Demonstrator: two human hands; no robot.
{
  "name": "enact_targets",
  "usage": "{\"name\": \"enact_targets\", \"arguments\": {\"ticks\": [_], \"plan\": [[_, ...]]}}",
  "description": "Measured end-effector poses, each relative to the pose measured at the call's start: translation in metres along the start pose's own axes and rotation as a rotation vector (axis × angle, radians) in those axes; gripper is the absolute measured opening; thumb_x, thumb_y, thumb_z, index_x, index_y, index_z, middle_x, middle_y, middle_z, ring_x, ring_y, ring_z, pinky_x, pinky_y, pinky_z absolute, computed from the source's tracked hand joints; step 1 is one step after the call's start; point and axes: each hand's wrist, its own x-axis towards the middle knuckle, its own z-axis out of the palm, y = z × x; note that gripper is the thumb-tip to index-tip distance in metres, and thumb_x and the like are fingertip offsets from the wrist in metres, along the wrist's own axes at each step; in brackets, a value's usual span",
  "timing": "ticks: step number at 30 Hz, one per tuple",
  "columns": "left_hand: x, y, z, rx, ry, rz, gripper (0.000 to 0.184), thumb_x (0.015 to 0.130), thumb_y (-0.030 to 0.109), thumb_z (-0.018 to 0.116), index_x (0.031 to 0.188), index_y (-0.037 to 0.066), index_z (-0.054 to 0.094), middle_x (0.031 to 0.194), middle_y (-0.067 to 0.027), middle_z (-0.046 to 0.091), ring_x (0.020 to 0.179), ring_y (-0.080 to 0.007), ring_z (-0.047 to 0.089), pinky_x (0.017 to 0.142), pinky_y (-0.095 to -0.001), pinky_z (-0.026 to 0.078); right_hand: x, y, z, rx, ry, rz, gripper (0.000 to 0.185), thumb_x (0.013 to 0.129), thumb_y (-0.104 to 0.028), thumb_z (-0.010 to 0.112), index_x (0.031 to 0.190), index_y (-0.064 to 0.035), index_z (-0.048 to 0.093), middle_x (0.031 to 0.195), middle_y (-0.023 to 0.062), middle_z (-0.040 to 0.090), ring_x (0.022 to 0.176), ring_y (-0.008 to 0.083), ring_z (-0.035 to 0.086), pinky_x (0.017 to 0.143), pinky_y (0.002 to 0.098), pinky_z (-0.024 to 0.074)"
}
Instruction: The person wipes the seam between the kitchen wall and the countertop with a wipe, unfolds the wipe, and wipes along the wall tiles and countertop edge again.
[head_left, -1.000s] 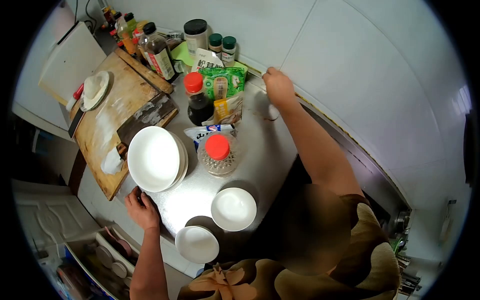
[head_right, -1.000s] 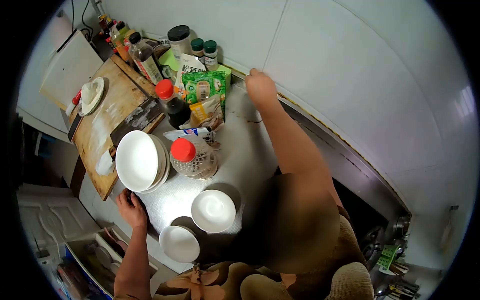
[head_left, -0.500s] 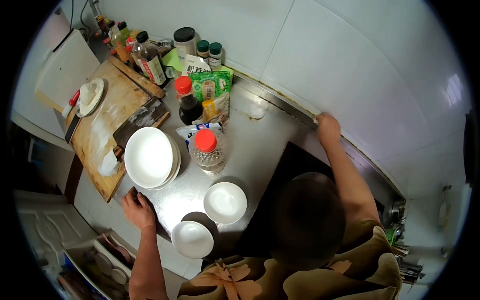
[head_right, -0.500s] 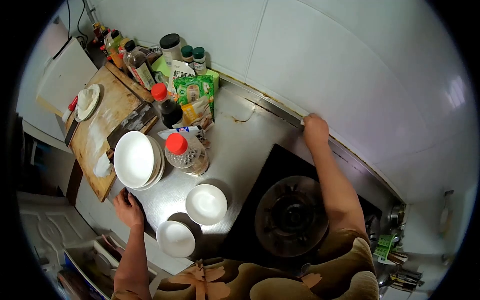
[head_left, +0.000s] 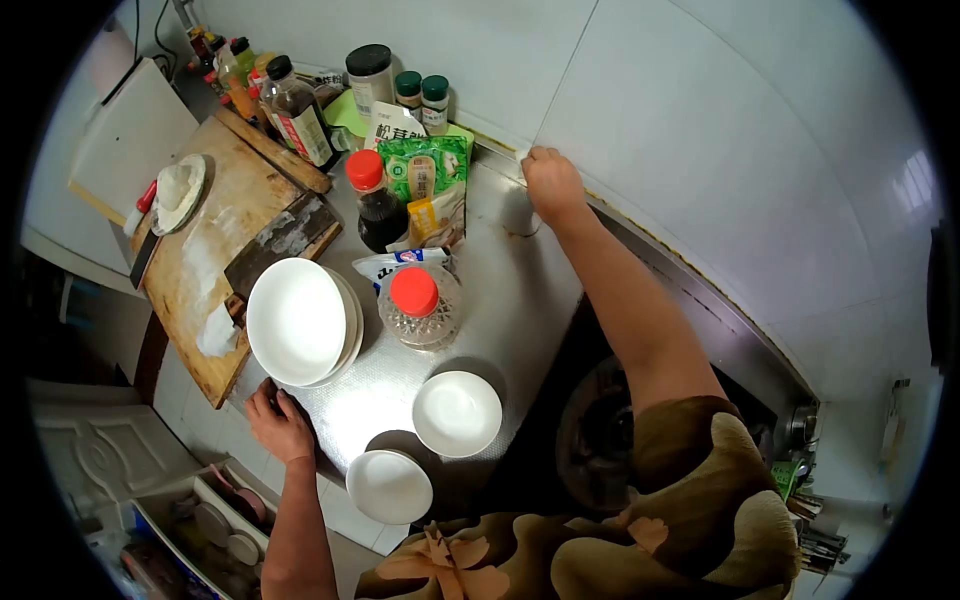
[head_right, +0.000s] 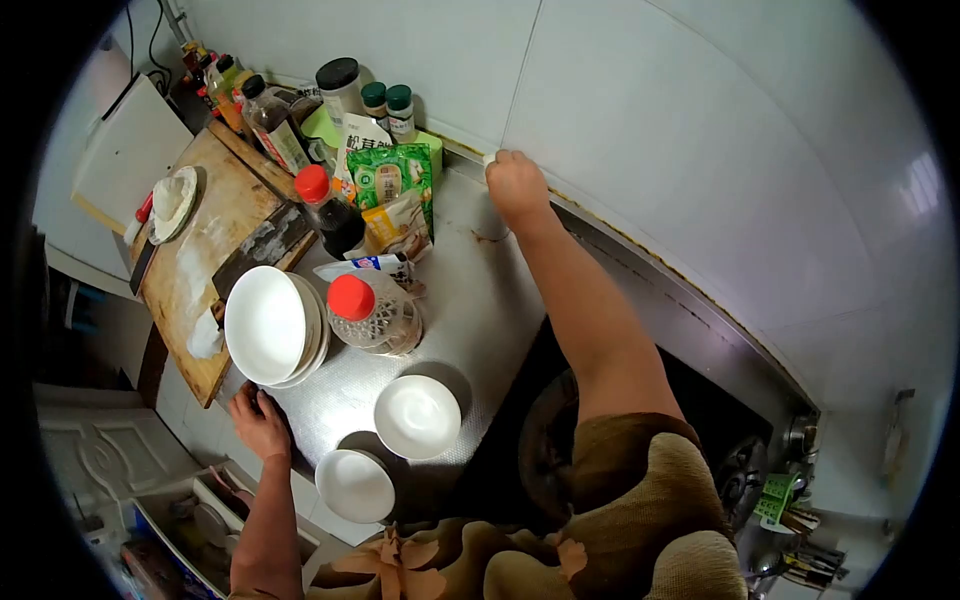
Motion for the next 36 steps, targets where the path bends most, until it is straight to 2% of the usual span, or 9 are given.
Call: {"name": "enact_targets", "arguments": {"ticks": [5,8,10,13,19,24,30,35,36], "plan": [[0.0,0.006,-0.005,-0.014,-0.02,-0.017,0.025,0.086,0.011,0.058,0.11,0.005,0.062,0.101,-0.0135,0.059,0.091,-0.0331,0.06,0.078,-0.0441,0.048,-0.066,0.045,-0.03,0.018,0.126,-0.005,0.006,0.071,-0.001,0.057,0.069,-0.0053,0.059,0.084,0.0125,0.058,0.085,0.0319,0.059,0.074,0.0402,0.051],[0.002,0.008,-0.006,-0.031,-0.005,-0.016,0.025,0.085,0.011,0.058,0.109,0.005,0.062,0.101,-0.0138,0.059,0.09,-0.0332,0.061,0.078,-0.0433,0.048,-0.102,0.071,-0.057,-0.055,0.006,0.083,0.007,0.072,0.0,0.057,0.073,-0.004,0.062,0.085,0.0133,0.059,0.085,0.0331,0.06,0.074,0.0413,0.0503],[0.002,0.006,-0.007,-0.001,-0.009,-0.036,0.024,0.085,0.01,0.059,0.108,0.005,0.062,0.101,-0.0144,0.059,0.09,-0.0336,0.061,0.078,-0.0428,0.049,-0.108,0.076,-0.072,-0.08,-0.198,0.325,0.014,0.072,0.002,0.056,0.081,-0.0037,0.066,0.087,0.0134,0.061,0.086,0.0337,0.061,0.074,0.0415,0.0499],[0.001,0.005,-0.004,-0.028,0.027,-0.004,0.024,0.084,0.009,0.059,0.107,0.004,0.062,0.101,-0.0145,0.059,0.09,-0.0341,0.061,0.078,-0.043,0.049,-0.096,0.062,-0.079,0.039,-0.083,0.368,0.021,0.073,0.003,0.055,0.087,-0.0044,0.068,0.09,0.0129,0.063,0.087,0.0339,0.061,0.074,0.0418,0.0499],[0.003,0.006,-0.004,-0.051,0.008,0.016,0.024,0.084,0.007,0.059,0.107,0.003,0.062,0.1,-0.0157,0.058,0.091,-0.0351,0.06,0.079,-0.0428,0.049,-0.031,0.011,-0.043,0.321,0.184,0.085,0.023,0.075,0.0,0.055,0.093,-0.0062,0.067,0.094,0.0116,0.064,0.088,0.0328,0.061,0.076,0.0416,0.0499],[0.004,0.007,-0.003,-0.046,0.001,0.009,0.024,0.084,0.007,0.058,0.108,0.003,0.062,0.1,-0.0159,0.058,0.091,-0.0351,0.06,0.079,-0.0417,0.048,-0.008,-0.003,0.001,0.123,0.152,0.042,0.013,0.075,-0.003,0.056,0.084,-0.0047,0.065,0.092,0.0103,0.062,0.092,0.0298,0.059,0.076,0.0389,0.0508],[0.005,0.002,-0.002,-0.052,0.001,0.032,0.025,0.086,0.009,0.057,0.109,0.002,0.061,0.103,-0.0158,0.057,0.092,-0.035,0.059,0.079,-0.0411,0.048,-0.072,0.05,-0.033,-0.047,0.098,0.066,0.005,0.075,-0.005,0.057,0.074,-0.0038,0.062,0.082,0.0112,0.059,0.084,0.0311,0.06,0.074,0.0412,0.0501],[0.002,0.009,-0.008,0.006,-0.007,-0.011,0.025,0.085,0.008,0.057,0.109,0.001,0.061,0.104,-0.016,0.057,0.093,-0.0346,0.059,0.08,-0.0415,0.049,-0.126,0.089,-0.098,-0.144,-0.298,0.459,0.012,0.082,-0.004,0.057,0.086,-0.0018,0.068,0.086,0.0115,0.065,0.086,0.027,0.064,0.071,0.0354,0.052],[0.001,0.006,-0.008,-0.002,-0.01,-0.008,0.025,0.085,0.008,0.057,0.109,0.001,0.061,0.104,-0.016,0.057,0.093,-0.0346,0.059,0.08,-0.0415,0.049,-0.128,0.092,-0.115,0.344,-0.304,0.744,0.016,0.086,-0.006,0.056,0.095,-0.0002,0.067,0.091,0.0119,0.066,0.087,0.0235,0.065,0.07,0.0321,0.0522]]}}
